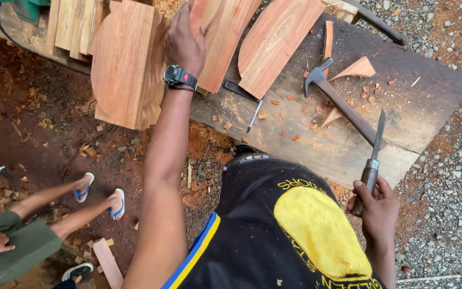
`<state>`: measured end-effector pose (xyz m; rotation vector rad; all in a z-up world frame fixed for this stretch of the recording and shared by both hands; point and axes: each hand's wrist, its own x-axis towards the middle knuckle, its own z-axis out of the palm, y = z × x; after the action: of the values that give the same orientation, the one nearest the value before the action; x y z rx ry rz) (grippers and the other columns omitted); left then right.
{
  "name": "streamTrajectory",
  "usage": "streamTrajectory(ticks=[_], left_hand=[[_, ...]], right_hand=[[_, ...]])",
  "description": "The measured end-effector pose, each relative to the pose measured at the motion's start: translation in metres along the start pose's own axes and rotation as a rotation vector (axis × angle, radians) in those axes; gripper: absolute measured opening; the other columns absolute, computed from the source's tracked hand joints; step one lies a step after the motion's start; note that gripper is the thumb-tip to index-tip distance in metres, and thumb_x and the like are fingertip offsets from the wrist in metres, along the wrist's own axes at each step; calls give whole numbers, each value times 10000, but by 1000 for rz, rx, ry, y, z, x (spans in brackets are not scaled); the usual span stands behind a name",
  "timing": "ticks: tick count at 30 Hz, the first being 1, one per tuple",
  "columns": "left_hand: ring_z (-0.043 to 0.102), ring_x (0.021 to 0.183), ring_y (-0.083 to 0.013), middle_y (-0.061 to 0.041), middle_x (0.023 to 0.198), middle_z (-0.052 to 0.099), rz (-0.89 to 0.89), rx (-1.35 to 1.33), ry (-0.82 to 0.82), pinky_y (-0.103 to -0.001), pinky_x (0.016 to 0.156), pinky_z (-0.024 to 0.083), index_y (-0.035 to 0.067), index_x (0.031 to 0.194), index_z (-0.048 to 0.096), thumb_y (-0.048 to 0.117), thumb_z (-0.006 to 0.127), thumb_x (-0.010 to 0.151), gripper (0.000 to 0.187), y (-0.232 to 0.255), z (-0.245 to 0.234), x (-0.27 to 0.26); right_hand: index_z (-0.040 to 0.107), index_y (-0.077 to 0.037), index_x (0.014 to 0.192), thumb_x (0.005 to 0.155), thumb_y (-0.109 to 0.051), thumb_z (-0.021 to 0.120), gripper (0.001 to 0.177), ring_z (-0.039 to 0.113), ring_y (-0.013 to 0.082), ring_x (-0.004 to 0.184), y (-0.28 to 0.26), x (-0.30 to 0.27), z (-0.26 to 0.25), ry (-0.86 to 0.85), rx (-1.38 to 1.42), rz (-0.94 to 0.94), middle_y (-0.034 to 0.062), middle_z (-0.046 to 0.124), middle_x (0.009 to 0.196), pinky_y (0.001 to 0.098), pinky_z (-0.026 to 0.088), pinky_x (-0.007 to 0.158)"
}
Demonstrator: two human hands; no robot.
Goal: Shaping and carving wood components using a hammer, chisel, and knife
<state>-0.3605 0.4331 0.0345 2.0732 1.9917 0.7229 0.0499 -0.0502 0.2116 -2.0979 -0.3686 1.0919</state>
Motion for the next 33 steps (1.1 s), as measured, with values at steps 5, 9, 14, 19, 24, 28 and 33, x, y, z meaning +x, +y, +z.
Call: streamTrajectory(ticks=[5,9,14,19,24,28,33], left_hand=[[897,1159,-295,-116,1399,892,19,-219,133,-385,902,759,153,1458,788,131,910,1042,434,1,-64,23],[649,777,-135,2,965,719,-12,-232,161,-280,663,656,150,1033,698,132,945,1137,268,-28,-156,33],[880,1188,-451,-233,1390,894,40,182,136,-547,924,735,34,1560,775,68,985,1104,503,-80,-190,5],[752,984,-245,-37,1764,720,-123,442,122,-376,809,674,251,1766,655,160,783,1241,548,-153,-116,-65],[602,1731,-445,-198,1930,517,-122,322,-21,-848,1400,231,272,1866,571,509,1152,1047,1032,-146,-103,-119],[319,1964,-436,-199,2071,60,-377,421,-219,-967,1423,96,321,2007,164,941,1119,923,1572,-153,-130,-123],[739,1721,-525,-259,2044,-20,-427,436,-284,-928,1466,93,275,2001,128,947,1073,916,1588,-151,-136,-116]], right_hand=[[682,14,1680,1223,-87,790,480,675,236,659,10,2,-9,35,19,3,122,739,977,376,588,615],[714,-20,1435,1225,-59,796,228,655,192,617,21,20,-5,36,87,-35,67,675,894,323,524,574],[725,-13,1448,1207,-87,816,268,644,204,598,1,34,4,-20,25,-48,74,686,925,333,482,547],[718,-1,1502,1206,-91,814,324,663,237,598,-16,55,14,-70,-42,-56,106,696,974,371,507,528],[717,-13,1489,1191,-95,810,323,653,254,554,-21,65,20,-127,-85,-100,119,644,949,376,457,467],[722,-20,1522,1189,-97,812,353,645,232,557,-34,56,24,-128,-109,-99,100,684,935,368,481,478],[730,-41,1486,1196,-84,813,304,665,248,570,-17,62,26,-127,-72,-59,109,689,976,375,475,483]])
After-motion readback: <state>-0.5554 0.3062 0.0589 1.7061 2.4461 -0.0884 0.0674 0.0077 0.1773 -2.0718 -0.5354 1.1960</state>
